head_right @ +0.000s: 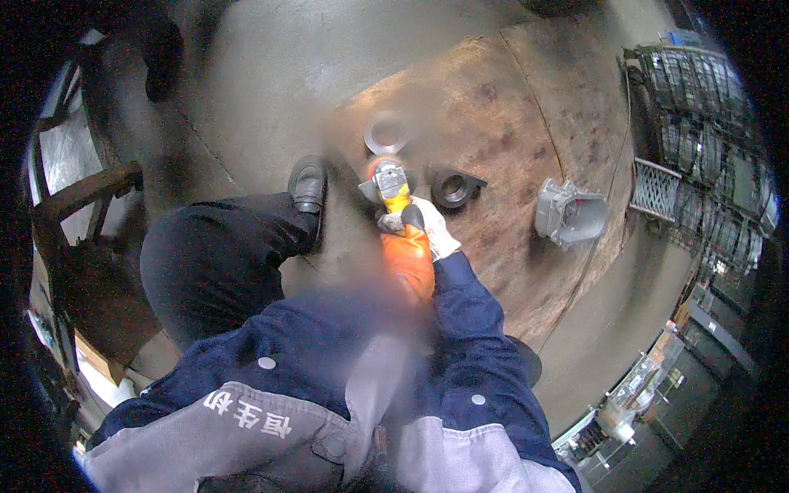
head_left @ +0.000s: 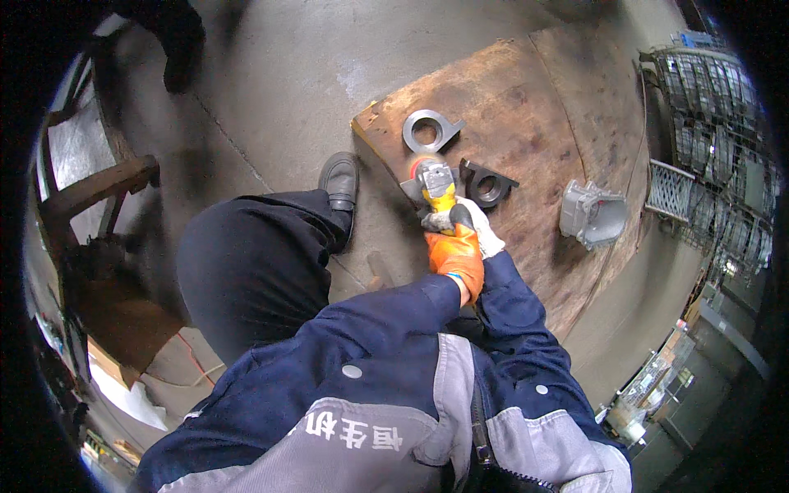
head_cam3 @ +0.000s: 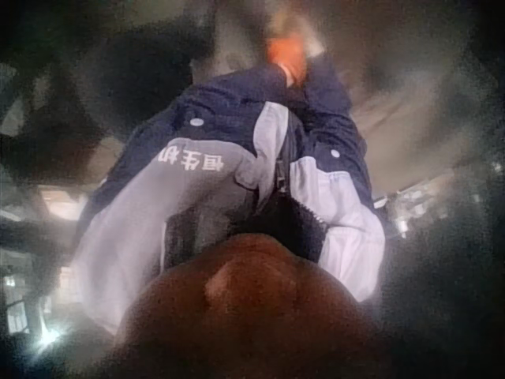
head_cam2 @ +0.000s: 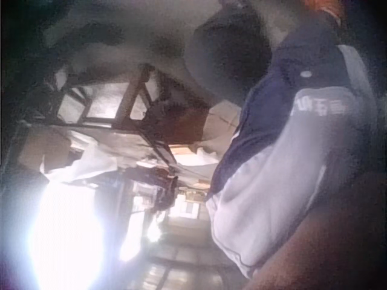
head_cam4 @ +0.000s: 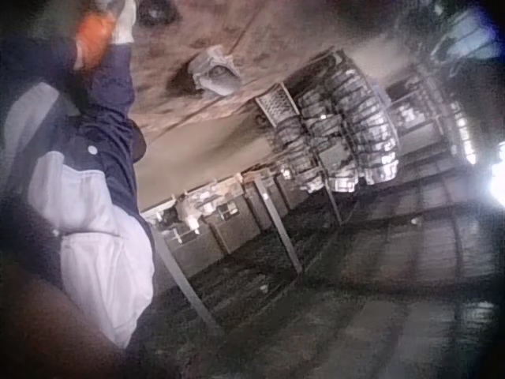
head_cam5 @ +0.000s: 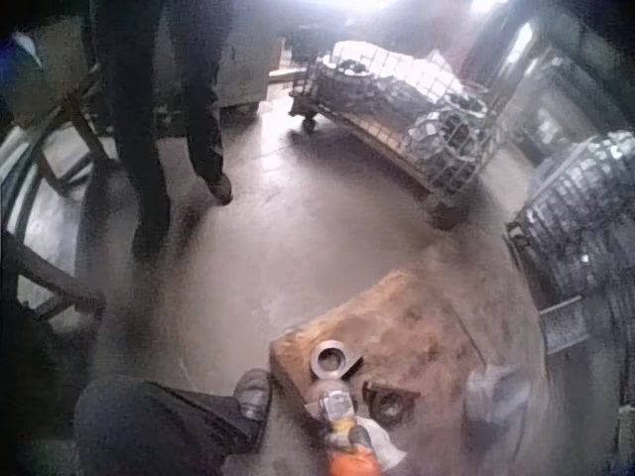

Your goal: The person picks up several metal castings from a workbench, places them on a wooden board, and uses a handheld angle grinder to smooth their surfaces. The person handles each part individually, repositions them, and continues grinding until the clip ends.

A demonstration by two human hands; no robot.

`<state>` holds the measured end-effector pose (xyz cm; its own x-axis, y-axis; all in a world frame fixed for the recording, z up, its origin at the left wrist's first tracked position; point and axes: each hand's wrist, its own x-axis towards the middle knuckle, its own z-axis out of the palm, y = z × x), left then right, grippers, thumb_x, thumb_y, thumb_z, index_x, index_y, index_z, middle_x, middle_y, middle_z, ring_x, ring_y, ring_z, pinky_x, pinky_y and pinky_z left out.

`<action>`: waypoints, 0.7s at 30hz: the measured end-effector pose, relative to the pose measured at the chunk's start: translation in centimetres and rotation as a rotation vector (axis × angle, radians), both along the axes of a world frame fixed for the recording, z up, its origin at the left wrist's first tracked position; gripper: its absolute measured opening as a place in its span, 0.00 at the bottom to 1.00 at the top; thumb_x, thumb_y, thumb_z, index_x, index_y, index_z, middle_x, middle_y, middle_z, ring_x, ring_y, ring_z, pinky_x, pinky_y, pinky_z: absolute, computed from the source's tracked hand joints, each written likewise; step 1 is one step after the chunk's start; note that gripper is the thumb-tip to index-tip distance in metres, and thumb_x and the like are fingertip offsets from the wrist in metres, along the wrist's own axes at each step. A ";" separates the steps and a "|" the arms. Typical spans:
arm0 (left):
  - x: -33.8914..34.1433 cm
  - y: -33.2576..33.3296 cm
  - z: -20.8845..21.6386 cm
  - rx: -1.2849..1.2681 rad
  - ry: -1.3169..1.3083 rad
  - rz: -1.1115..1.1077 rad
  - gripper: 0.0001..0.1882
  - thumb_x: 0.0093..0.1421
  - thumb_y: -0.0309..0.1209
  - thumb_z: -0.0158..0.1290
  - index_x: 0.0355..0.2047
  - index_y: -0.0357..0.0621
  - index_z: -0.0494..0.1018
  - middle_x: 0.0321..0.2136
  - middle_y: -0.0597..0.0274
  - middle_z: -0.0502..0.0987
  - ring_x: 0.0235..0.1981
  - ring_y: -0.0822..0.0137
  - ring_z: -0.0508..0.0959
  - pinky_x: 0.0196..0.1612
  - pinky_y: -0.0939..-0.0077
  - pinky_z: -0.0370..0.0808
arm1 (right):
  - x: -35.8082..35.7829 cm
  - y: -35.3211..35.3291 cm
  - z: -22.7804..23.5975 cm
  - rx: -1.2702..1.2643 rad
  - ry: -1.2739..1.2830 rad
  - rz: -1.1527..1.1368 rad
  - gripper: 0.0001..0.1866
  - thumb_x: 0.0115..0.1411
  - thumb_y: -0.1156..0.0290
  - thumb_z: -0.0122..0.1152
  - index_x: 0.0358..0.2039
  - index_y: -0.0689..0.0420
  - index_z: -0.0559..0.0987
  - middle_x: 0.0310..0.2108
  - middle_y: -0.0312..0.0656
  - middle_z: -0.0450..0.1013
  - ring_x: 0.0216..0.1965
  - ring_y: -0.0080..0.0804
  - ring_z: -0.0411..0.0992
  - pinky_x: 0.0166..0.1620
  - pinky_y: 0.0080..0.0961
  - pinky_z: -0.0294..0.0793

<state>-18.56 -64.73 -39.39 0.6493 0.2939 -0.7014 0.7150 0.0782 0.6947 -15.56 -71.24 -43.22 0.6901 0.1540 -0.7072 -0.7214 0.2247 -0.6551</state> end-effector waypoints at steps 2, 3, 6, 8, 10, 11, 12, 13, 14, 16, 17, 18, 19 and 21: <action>-0.2 0.1 -0.7 0.024 -0.018 -0.052 0.28 0.62 0.52 0.54 0.48 0.38 0.69 0.43 0.47 0.79 0.43 0.49 0.79 0.45 0.64 0.74 | -0.1 0.1 -0.3 -0.121 0.102 -0.026 0.13 0.50 0.76 0.69 0.37 0.58 0.79 0.26 0.33 0.73 0.26 0.21 0.68 0.30 0.21 0.67; 0.1 0.0 -1.2 0.036 -0.029 -0.077 0.28 0.62 0.52 0.54 0.48 0.38 0.69 0.42 0.48 0.79 0.42 0.49 0.79 0.44 0.64 0.74 | 0.1 0.1 -0.5 -0.181 0.099 -0.002 0.13 0.49 0.75 0.70 0.36 0.58 0.79 0.26 0.33 0.73 0.26 0.21 0.69 0.31 0.21 0.68; 0.3 -0.9 -2.0 0.124 0.032 -0.393 0.27 0.62 0.51 0.55 0.47 0.39 0.70 0.41 0.49 0.79 0.41 0.50 0.79 0.43 0.63 0.74 | 0.1 -0.5 0.0 0.090 0.081 -0.218 0.14 0.49 0.75 0.71 0.37 0.57 0.79 0.28 0.33 0.74 0.26 0.21 0.69 0.31 0.21 0.69; -0.4 -1.3 -0.9 -0.041 -0.029 -0.241 0.26 0.61 0.50 0.56 0.46 0.39 0.71 0.40 0.50 0.80 0.41 0.50 0.80 0.43 0.64 0.74 | -0.7 -1.3 1.4 0.054 0.104 -0.331 0.15 0.50 0.75 0.71 0.40 0.57 0.78 0.29 0.32 0.73 0.27 0.22 0.70 0.32 0.22 0.70; -1.5 -0.9 1.1 -0.104 -0.043 -0.371 0.30 0.59 0.54 0.57 0.45 0.36 0.71 0.40 0.45 0.79 0.42 0.46 0.79 0.44 0.60 0.74 | -3.0 -3.1 4.3 0.206 -0.027 -0.395 0.17 0.51 0.78 0.67 0.43 0.59 0.76 0.30 0.35 0.75 0.29 0.25 0.73 0.34 0.24 0.75; -1.7 -0.5 2.0 0.013 0.061 -0.565 0.33 0.58 0.56 0.57 0.45 0.35 0.71 0.40 0.41 0.79 0.43 0.44 0.79 0.44 0.57 0.73 | -3.9 -3.8 5.5 -0.022 -0.056 -0.396 0.17 0.52 0.76 0.67 0.43 0.60 0.76 0.31 0.37 0.75 0.29 0.27 0.74 0.35 0.25 0.76; -1.5 0.0 2.4 -0.028 -0.050 -0.557 0.34 0.54 0.56 0.59 0.43 0.32 0.71 0.37 0.39 0.78 0.41 0.39 0.77 0.44 0.53 0.72 | -4.9 -4.9 6.9 0.009 -0.056 -0.484 0.16 0.53 0.74 0.66 0.43 0.61 0.76 0.32 0.38 0.75 0.30 0.28 0.74 0.36 0.26 0.76; -0.6 0.6 2.2 0.085 -0.204 -0.604 0.34 0.52 0.54 0.60 0.43 0.32 0.71 0.35 0.39 0.78 0.40 0.38 0.77 0.44 0.52 0.72 | -6.0 -5.9 8.2 -0.095 -0.044 -0.474 0.16 0.53 0.72 0.65 0.43 0.62 0.76 0.33 0.40 0.76 0.31 0.30 0.75 0.37 0.26 0.76; 0.9 1.0 1.4 0.214 -0.373 -0.628 0.33 0.50 0.52 0.62 0.42 0.32 0.71 0.33 0.39 0.77 0.39 0.37 0.76 0.43 0.52 0.72 | -7.1 -7.0 9.4 -0.152 -0.088 -0.448 0.17 0.54 0.71 0.65 0.43 0.64 0.76 0.35 0.43 0.76 0.33 0.32 0.76 0.38 0.26 0.76; 4.2 1.7 -1.4 0.577 -0.670 -0.442 0.33 0.46 0.49 0.63 0.41 0.33 0.71 0.32 0.41 0.76 0.38 0.40 0.77 0.42 0.52 0.73 | -9.7 -8.3 11.3 0.148 -0.259 -0.553 0.24 0.53 0.67 0.67 0.47 0.68 0.73 0.42 0.49 0.75 0.40 0.40 0.78 0.47 0.34 0.79; 5.9 2.3 -3.1 0.730 -0.595 -0.470 0.33 0.45 0.49 0.63 0.41 0.34 0.71 0.32 0.42 0.77 0.38 0.42 0.77 0.42 0.53 0.74 | -11.3 -8.9 12.4 0.161 -0.215 -0.660 0.26 0.53 0.67 0.66 0.48 0.71 0.72 0.46 0.54 0.73 0.46 0.47 0.76 0.52 0.38 0.78; 7.2 2.9 -4.7 0.896 -0.555 -0.485 0.32 0.44 0.50 0.63 0.41 0.35 0.72 0.32 0.43 0.77 0.38 0.44 0.78 0.42 0.55 0.74 | -13.1 -9.5 13.5 0.153 -0.180 -0.737 0.30 0.53 0.66 0.66 0.51 0.71 0.69 0.48 0.56 0.73 0.49 0.48 0.75 0.54 0.38 0.76; 8.1 3.3 -5.8 0.928 -0.473 -0.524 0.32 0.44 0.50 0.63 0.41 0.35 0.71 0.33 0.44 0.77 0.38 0.44 0.78 0.42 0.55 0.74 | -14.8 -10.1 14.5 0.107 -0.184 -0.762 0.31 0.52 0.64 0.67 0.51 0.72 0.70 0.48 0.55 0.73 0.47 0.46 0.75 0.52 0.36 0.76; 9.3 4.1 -7.0 0.942 -0.338 -0.646 0.32 0.43 0.50 0.63 0.40 0.36 0.71 0.34 0.45 0.77 0.39 0.45 0.78 0.43 0.55 0.75 | -18.0 -11.0 16.2 0.085 -0.215 -0.837 0.34 0.50 0.61 0.68 0.52 0.72 0.70 0.49 0.55 0.73 0.46 0.44 0.75 0.51 0.34 0.76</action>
